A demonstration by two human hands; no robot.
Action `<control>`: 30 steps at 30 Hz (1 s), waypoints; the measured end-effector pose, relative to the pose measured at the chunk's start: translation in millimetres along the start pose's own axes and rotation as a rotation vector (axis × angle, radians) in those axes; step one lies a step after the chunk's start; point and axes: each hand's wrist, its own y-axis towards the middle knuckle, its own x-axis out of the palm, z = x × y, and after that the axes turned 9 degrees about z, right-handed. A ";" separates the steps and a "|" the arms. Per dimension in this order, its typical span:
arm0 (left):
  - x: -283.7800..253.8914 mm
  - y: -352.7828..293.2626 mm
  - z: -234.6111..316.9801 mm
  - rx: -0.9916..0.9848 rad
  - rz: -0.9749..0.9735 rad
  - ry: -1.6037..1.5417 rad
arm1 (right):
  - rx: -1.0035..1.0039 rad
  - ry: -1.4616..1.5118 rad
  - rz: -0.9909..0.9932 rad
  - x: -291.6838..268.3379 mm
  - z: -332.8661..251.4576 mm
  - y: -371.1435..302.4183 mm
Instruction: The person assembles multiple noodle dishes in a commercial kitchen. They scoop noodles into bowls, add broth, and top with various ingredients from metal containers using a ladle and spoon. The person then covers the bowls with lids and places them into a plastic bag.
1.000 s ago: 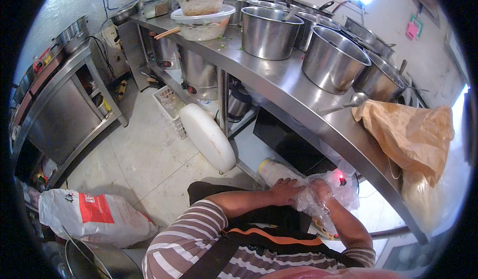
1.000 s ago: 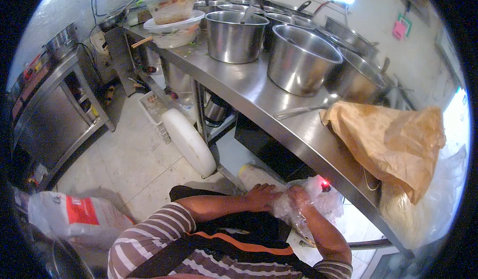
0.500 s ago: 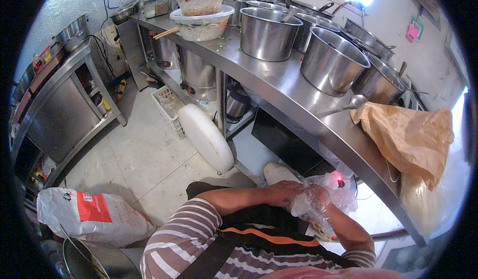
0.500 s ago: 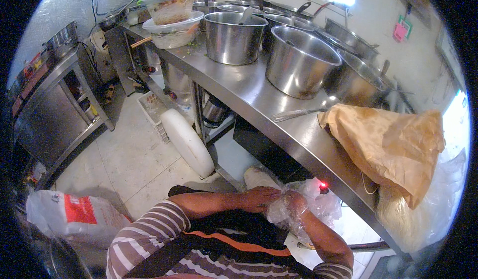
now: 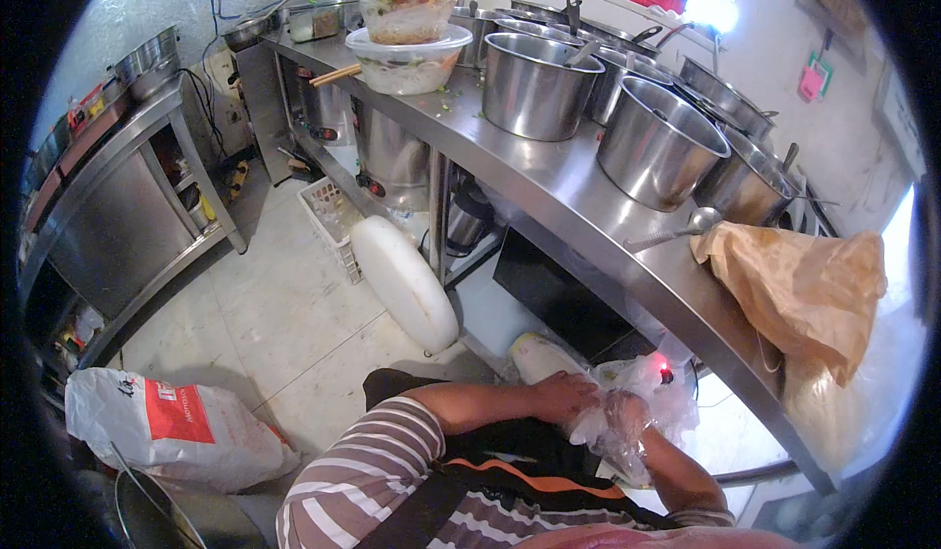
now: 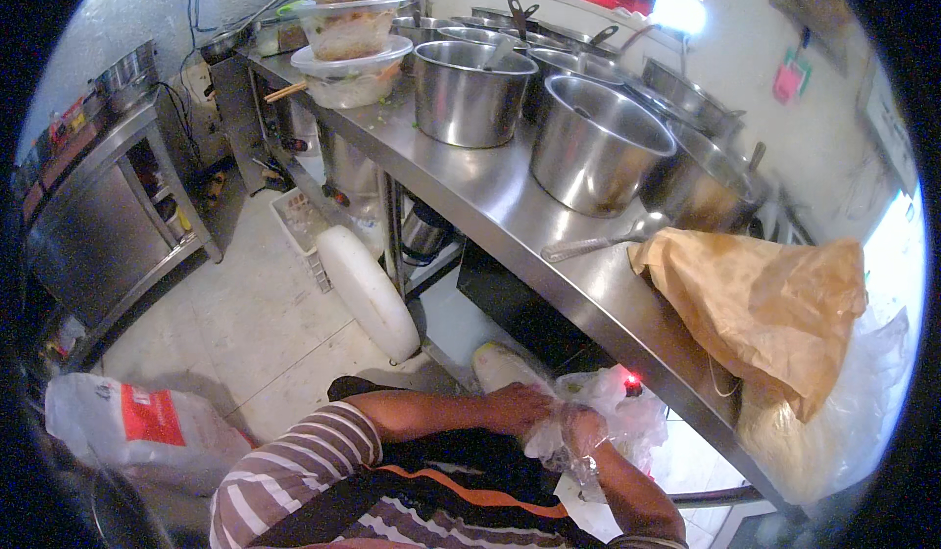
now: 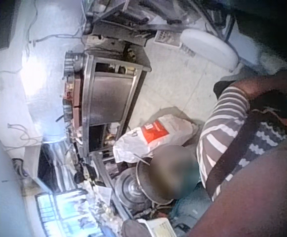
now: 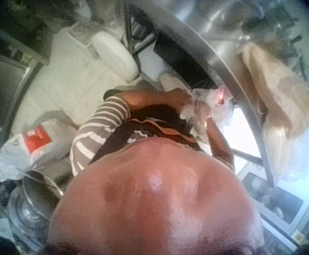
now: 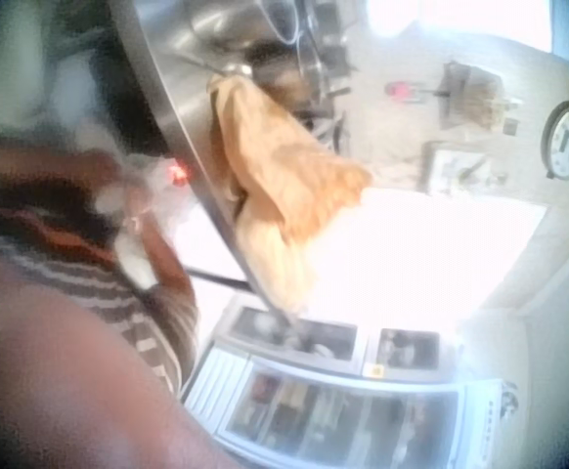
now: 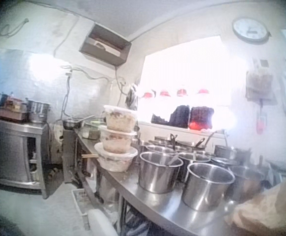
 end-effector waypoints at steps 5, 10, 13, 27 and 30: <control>-18.1 -0.3 7.7 0.049 -0.089 0.035 | -0.096 -0.173 -0.035 -15.8 -9.6 -6.9; -15.5 -2.8 -7.9 0.118 0.028 -0.067 | 0.005 -0.036 0.033 -22.7 -30.5 -11.1; -13.7 -1.0 -9.9 0.109 0.071 -0.137 | 0.069 -0.033 0.055 -13.4 -30.4 -11.4; -25.0 -3.9 5.3 0.051 0.158 -0.057 | -0.084 0.044 0.042 -66.3 -48.8 -31.4; -22.3 -5.0 7.0 0.040 0.162 -0.022 | -0.046 0.057 0.110 -51.5 -40.6 -34.8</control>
